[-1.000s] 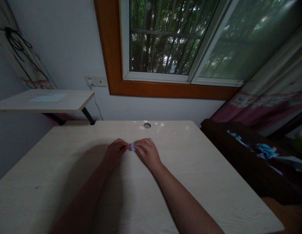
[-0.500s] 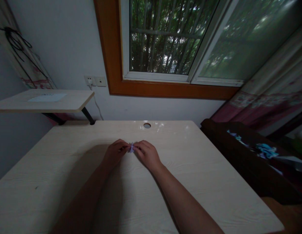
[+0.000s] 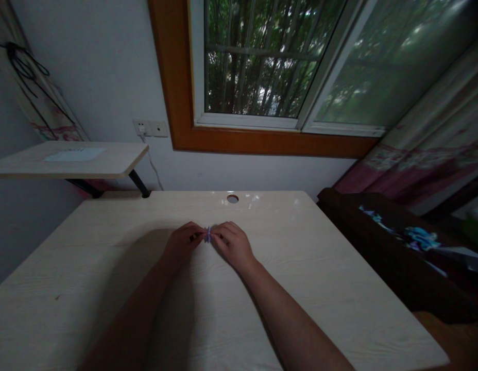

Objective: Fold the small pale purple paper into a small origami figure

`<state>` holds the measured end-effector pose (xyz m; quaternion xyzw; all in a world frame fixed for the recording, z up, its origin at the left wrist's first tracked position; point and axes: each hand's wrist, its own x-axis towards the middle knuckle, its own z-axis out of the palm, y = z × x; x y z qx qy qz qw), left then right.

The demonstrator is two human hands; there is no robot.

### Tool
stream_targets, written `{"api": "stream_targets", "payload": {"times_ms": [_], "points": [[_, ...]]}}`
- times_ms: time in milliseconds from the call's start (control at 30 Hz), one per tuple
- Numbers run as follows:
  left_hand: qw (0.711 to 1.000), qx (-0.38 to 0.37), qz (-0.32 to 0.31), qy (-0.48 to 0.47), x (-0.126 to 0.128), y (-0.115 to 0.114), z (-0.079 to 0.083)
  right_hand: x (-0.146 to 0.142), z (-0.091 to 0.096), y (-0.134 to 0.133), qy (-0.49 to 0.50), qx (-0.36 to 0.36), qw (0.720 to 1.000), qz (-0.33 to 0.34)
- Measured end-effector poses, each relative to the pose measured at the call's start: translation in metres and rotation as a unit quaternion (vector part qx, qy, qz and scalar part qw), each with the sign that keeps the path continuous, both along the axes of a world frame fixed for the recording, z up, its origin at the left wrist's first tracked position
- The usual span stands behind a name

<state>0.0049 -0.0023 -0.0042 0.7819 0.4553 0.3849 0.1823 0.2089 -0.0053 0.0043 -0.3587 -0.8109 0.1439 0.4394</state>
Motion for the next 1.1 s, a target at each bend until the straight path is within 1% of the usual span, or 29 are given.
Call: {"api": "stream_targets", "payload": {"times_ms": [267,400,667,967,1100], "points": [[1.0,0.001,-0.001,0.021,0.0003,-0.0002,-0.003,-0.0026,-0.0037,0.0001,0.026,-0.013,1.0,0.009],[1.0,0.005,-0.003,0.011,0.0019,-0.0023,-0.0017,-0.0031,-0.0042,-0.0001,0.033,-0.023,0.999,0.014],[1.0,0.003,-0.004,0.024,0.0029,-0.0022,-0.004,-0.0038,-0.0038,-0.0016,0.021,-0.041,0.999,0.016],[0.998,-0.017,-0.042,-0.033,0.0055,-0.0049,-0.0021,-0.0048,-0.0066,-0.0001,0.04,-0.056,0.998,-0.009],[0.998,-0.025,-0.037,-0.042,0.0068,-0.0046,-0.003,-0.004,-0.0044,-0.0006,0.046,-0.065,0.997,-0.014]]}}
